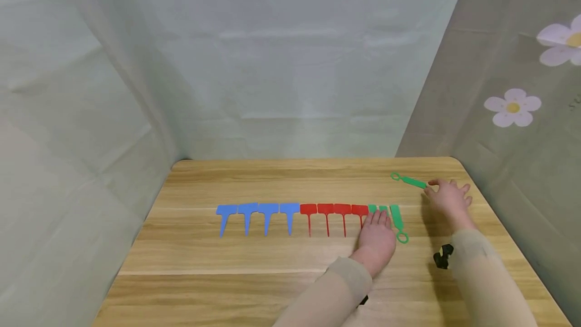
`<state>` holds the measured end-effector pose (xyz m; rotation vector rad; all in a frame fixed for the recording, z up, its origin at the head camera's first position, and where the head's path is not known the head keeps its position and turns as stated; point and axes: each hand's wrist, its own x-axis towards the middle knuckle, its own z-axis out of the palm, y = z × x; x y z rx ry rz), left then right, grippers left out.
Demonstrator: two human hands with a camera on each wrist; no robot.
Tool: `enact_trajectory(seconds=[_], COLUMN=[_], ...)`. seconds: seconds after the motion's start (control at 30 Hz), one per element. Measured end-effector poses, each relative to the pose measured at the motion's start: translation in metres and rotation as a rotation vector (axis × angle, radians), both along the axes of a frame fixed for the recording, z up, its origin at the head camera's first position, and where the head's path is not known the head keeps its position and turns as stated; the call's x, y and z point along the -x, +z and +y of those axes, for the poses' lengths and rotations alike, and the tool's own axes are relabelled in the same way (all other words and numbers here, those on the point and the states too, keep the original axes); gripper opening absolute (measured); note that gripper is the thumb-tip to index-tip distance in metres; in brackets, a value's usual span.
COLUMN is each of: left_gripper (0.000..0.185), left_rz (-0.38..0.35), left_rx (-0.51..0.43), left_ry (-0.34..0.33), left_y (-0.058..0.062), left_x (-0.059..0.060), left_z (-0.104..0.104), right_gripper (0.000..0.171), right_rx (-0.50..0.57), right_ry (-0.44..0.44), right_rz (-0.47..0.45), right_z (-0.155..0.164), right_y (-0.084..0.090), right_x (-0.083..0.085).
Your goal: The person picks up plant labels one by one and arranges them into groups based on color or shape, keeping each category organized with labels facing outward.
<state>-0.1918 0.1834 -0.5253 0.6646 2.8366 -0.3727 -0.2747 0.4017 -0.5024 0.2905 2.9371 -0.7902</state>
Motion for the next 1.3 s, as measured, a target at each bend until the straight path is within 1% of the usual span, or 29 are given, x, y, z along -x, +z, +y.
enact_trajectory(seconds=[0.3,0.53,0.73,0.9,1.13,1.3], left_gripper=[0.051,0.050,0.050,0.052,0.054,0.054], left_rz=[0.011,0.030,0.045,0.040,0.029,0.013], left_rx=[-0.003,-0.005,0.023,0.030,0.053,0.020], left_ry=[-0.012,-0.014,-0.012,-0.016,-0.057,-0.060], left_y=[0.000,0.004,0.004,0.004,0.005,0.005], left_x=[-0.003,-0.004,-0.005,-0.005,-0.003,-0.001], left_z=[-0.001,-0.002,-0.003,-0.004,-0.009,-0.013], right_gripper=[0.050,0.047,0.047,0.045,0.042,0.039], right_rx=[-0.041,-0.079,-0.110,-0.149,-0.194,-0.229], right_ry=[0.023,0.019,0.007,-0.013,-0.048,-0.061], right_rz=[-0.049,-0.028,-0.022,-0.009,0.001,0.021], right_z=[0.006,0.004,0.002,-0.001,-0.005,-0.008], right_y=[-0.009,-0.012,-0.011,-0.010,-0.010,-0.009], right_x=[0.010,0.012,0.014,0.015,0.016,0.017])
